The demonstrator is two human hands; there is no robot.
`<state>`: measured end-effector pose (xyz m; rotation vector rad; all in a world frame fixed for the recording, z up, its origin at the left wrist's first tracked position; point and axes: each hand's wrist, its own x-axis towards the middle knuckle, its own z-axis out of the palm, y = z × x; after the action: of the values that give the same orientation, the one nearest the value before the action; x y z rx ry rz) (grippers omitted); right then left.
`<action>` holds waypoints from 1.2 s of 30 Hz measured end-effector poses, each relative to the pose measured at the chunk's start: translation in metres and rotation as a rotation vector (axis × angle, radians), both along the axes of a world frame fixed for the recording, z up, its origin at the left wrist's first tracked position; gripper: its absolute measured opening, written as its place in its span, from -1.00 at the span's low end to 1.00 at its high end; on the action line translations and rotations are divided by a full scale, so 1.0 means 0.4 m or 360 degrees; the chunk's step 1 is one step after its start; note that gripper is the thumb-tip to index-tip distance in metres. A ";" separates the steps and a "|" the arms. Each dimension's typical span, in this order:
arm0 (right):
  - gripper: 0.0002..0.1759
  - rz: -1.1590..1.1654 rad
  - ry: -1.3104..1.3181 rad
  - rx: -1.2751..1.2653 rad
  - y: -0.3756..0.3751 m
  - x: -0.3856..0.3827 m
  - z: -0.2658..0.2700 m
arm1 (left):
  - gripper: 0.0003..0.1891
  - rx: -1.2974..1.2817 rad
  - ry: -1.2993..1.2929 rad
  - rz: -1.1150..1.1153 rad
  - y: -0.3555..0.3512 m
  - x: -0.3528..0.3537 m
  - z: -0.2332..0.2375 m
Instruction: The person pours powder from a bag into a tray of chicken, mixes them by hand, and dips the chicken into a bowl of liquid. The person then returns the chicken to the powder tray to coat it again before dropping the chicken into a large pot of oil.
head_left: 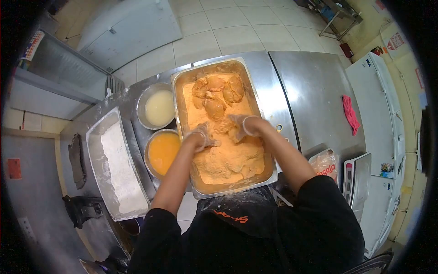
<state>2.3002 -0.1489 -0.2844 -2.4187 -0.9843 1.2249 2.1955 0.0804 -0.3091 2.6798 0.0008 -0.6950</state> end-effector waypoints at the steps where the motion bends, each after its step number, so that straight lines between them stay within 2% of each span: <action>1: 0.07 0.0079 -0.0239 -0.0040 0.003 -0.014 -0.080 | -0.15 0.0047 0.0004 0.0129 -0.027 0.001 0.000; 2: 0.12 -0.0116 -0.0320 -0.0116 0.032 -0.069 -0.031 | -0.19 0.0094 0.0012 0.0257 -0.052 0.000 0.000; 3: 0.09 -0.0237 -0.0189 -0.0072 0.034 -0.075 -0.030 | -0.23 0.0142 0.0020 0.0385 -0.062 -0.003 0.003; 6: 0.00 -0.0507 0.0203 0.0178 0.032 -0.074 -0.001 | -0.22 -0.0206 0.0238 0.0551 -0.009 0.038 -0.086; 8: -0.07 -0.0588 0.0492 0.0491 -0.005 -0.081 0.058 | -0.27 -0.0802 0.0367 0.0585 0.028 0.037 -0.028; 9: -0.11 -0.0610 0.0457 0.0525 -0.019 -0.073 0.034 | -0.29 -0.1101 0.0433 0.0594 0.037 0.036 0.009; 11: -0.20 -0.0648 0.0387 0.0588 -0.031 -0.062 -0.006 | -0.29 -0.0676 0.0296 0.0524 0.016 0.041 0.081; 15: -0.32 -0.0278 -0.0242 0.0083 0.028 -0.099 0.083 | -0.32 -0.0033 0.0054 0.0155 -0.025 0.022 0.115; 17: -0.34 -0.0177 -0.0395 -0.0035 0.049 -0.110 0.071 | -0.40 -0.0026 -0.0128 0.0009 -0.029 0.002 0.136; 18: -0.39 -0.0085 -0.0533 0.0058 0.045 -0.089 -0.027 | -0.44 -0.0018 -0.0215 -0.0065 -0.027 -0.005 0.145; 21: -0.48 -0.0178 -0.0383 0.0333 0.007 -0.077 -0.003 | -0.48 0.0056 -0.0068 -0.0167 -0.014 0.005 0.157; 24: -0.51 -0.0944 -0.0190 0.0475 -0.027 -0.124 0.115 | -0.52 -0.0079 0.0040 0.0152 0.003 0.003 0.214; 27: -0.46 -0.0379 -0.0443 -0.0242 0.003 -0.132 0.074 | -0.60 0.0102 0.0110 0.0155 -0.003 0.004 0.234; 31: -0.41 -0.0533 -0.0595 -0.0184 0.012 -0.109 -0.034 | -0.61 0.0020 -0.0128 0.0007 0.004 -0.019 0.199; 33: -0.38 -0.0885 -0.0335 0.0043 0.005 -0.110 0.025 | -0.62 0.0068 -0.0163 -0.0090 0.021 -0.005 0.140; 34: -0.37 -0.1057 -0.0200 0.0159 0.003 -0.108 0.050 | -0.64 0.0046 -0.0130 0.0092 0.004 -0.019 0.206; 36: -0.38 -0.1185 -0.0138 0.0268 -0.005 -0.089 0.017 | -0.63 0.0055 -0.0205 0.0109 0.014 -0.024 0.196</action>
<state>2.2647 -0.1511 -0.2777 -2.3619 -0.1358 0.7367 2.1859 0.0859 -0.2308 2.7387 0.0712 -0.5055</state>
